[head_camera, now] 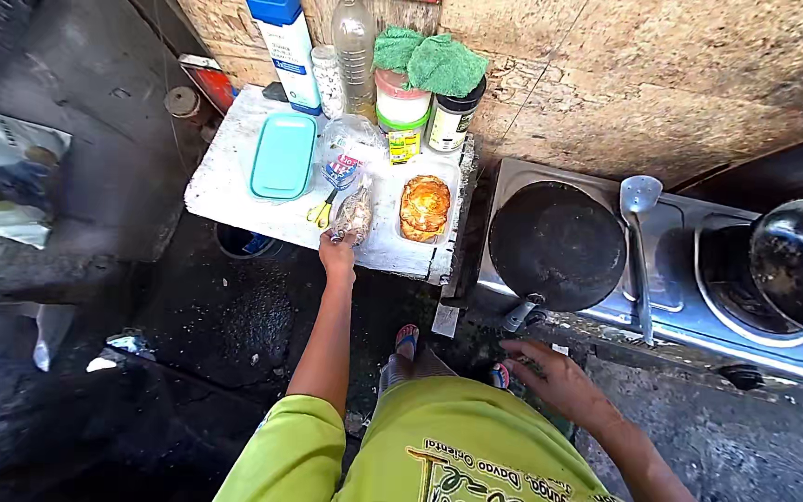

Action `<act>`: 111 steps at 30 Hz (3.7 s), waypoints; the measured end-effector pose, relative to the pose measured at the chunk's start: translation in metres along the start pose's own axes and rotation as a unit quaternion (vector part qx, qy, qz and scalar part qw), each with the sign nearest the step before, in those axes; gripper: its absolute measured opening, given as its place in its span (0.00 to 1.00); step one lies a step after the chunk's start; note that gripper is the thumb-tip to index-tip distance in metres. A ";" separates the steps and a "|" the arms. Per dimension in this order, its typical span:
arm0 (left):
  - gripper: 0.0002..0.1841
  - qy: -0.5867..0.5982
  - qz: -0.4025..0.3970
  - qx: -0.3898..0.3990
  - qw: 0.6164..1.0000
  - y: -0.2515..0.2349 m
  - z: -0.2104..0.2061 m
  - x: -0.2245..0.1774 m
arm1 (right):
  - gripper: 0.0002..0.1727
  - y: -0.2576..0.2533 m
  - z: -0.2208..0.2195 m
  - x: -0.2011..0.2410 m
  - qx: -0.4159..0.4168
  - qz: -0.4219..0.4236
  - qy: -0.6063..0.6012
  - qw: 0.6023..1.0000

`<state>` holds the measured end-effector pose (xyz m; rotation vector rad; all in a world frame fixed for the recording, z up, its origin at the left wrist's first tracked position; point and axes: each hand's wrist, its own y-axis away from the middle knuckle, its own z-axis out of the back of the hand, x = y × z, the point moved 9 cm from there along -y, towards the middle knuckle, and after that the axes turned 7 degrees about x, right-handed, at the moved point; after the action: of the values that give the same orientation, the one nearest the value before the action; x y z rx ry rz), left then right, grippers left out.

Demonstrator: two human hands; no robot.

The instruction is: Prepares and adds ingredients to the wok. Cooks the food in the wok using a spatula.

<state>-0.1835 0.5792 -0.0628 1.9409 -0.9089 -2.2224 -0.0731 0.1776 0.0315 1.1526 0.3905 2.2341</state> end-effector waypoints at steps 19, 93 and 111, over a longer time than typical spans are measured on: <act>0.18 0.000 -0.249 0.439 0.863 0.272 -0.090 -0.047 | 0.14 0.109 0.124 0.068 -0.276 0.247 -0.130 0.920; 0.07 -0.194 -0.121 0.317 0.920 0.327 -0.360 -0.021 | 0.09 0.425 0.153 -0.324 -0.494 -0.043 -0.252 0.831; 0.30 -0.569 -0.135 0.084 0.807 0.192 -0.353 -0.040 | 0.06 0.316 0.233 -0.339 -0.457 -0.055 -0.431 0.776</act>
<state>0.0862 0.2990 0.0473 0.5488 -0.8950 -3.5920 0.1531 -0.2823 0.1084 1.3218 -0.8878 1.2273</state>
